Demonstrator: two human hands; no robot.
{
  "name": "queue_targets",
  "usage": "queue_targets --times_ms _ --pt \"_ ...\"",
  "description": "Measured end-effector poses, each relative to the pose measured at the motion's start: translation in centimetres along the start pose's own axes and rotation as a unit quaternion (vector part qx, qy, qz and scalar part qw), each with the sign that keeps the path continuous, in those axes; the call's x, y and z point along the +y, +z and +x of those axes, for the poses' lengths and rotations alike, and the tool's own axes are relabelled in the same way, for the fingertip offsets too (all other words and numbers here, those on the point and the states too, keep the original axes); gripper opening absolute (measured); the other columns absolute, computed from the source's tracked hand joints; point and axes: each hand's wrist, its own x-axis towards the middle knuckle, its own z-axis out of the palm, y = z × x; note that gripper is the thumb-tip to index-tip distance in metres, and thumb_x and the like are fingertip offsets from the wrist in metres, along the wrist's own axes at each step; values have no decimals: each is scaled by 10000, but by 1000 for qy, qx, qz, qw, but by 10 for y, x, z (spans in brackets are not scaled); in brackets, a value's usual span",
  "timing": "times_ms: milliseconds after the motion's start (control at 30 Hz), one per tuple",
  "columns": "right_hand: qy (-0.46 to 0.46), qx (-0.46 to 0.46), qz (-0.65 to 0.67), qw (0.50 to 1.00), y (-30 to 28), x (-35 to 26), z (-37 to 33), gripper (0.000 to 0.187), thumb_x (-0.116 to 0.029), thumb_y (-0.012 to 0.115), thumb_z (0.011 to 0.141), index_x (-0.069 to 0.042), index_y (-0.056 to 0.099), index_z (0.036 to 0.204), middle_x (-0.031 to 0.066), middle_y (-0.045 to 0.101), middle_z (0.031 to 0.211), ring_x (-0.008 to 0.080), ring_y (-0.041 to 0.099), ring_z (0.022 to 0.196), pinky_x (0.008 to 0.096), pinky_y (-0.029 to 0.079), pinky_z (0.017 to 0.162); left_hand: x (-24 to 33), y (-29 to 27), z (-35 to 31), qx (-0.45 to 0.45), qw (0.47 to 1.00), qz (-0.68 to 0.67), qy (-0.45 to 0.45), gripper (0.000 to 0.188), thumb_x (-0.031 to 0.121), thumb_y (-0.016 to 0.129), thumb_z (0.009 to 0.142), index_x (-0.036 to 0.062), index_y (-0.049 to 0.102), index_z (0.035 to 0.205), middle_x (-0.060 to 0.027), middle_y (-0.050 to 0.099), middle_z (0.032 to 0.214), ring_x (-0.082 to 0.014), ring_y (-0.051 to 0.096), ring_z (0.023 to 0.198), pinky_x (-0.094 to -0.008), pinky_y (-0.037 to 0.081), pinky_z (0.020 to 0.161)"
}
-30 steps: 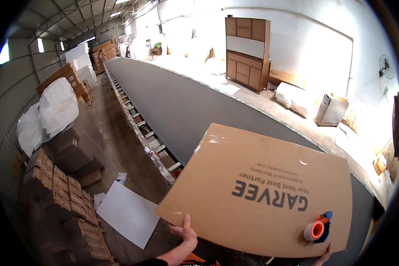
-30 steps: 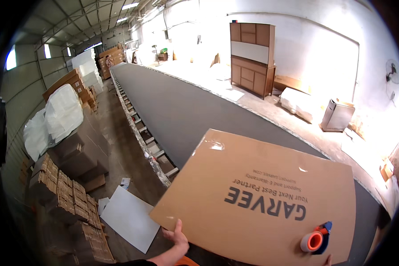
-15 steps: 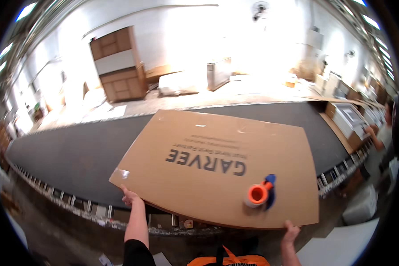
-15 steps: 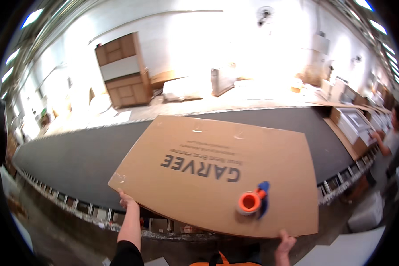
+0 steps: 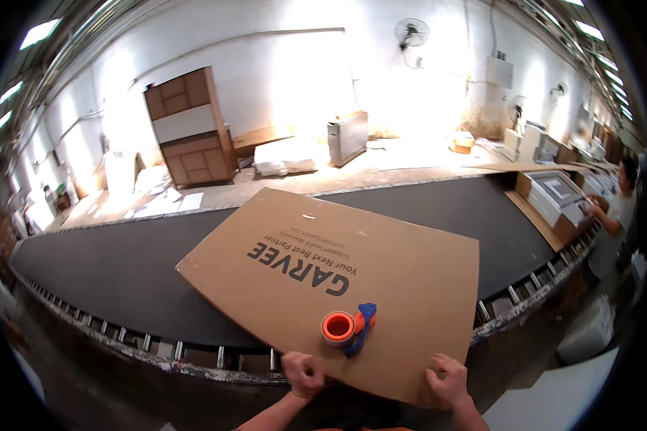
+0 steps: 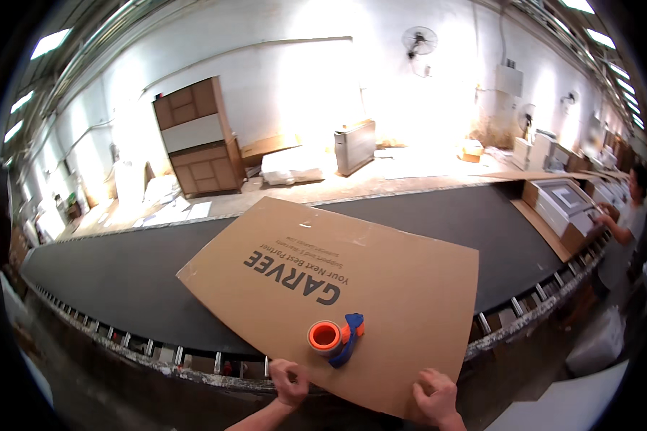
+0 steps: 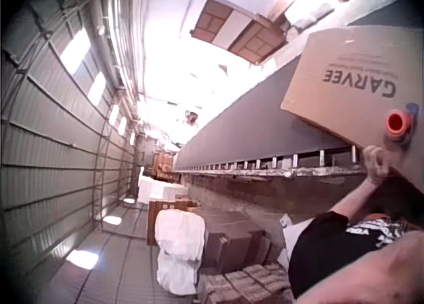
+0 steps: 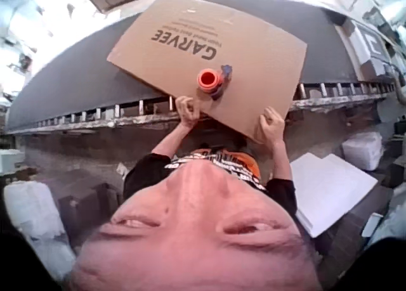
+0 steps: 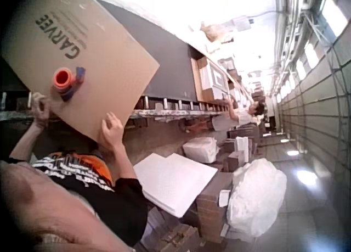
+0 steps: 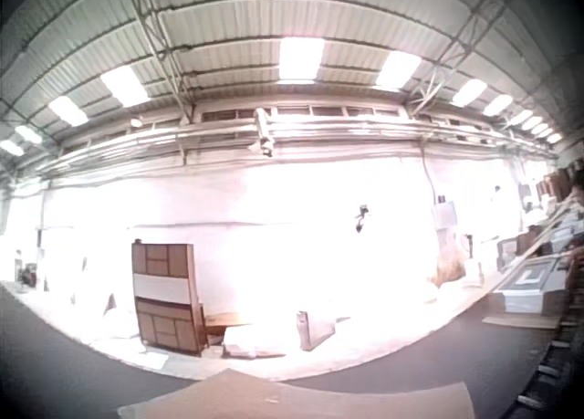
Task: The person tapes large cardboard boxes on a conveyor belt using a tape dispenser, moving each box down the line after securing it.
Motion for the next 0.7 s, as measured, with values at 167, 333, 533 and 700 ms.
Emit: queue_targets --times_ms 167,333,533,700 --pt "-24 49 -163 985 2 112 138 751 -217 735 711 14 453 1367 335 283 1471 501 312 1306 534 288 1098 97 40 -21 -250 964 -76 56 188 247 773 779 109 651 739 -45 642 751 -228 639 708 -317 503 614" --pt "-7 3 -196 981 14 165 286 766 -342 693 791 1 409 1414 324 245 1497 482 219 1380 537 232 1129 122 68 -23 -215 953 176 -121 372 360 728 802 119 631 536 -33 599 555 -212 623 551 -331 480 509" --pt "30 -98 -374 922 15 172 387 689 -517 441 935 -47 408 1438 218 418 1450 414 371 1341 516 254 1125 133 90 -19 -148 921 309 -184 447 366 712 803 121 579 454 -35 536 455 -226 580 451 -335 445 429" --pt "24 -105 -321 941 13 216 436 608 -521 443 932 -50 541 1304 201 601 1229 371 558 1155 478 426 983 136 97 -11 -135 927 311 -161 476 369 720 795 121 536 432 -37 523 445 -224 561 424 -340 427 407"
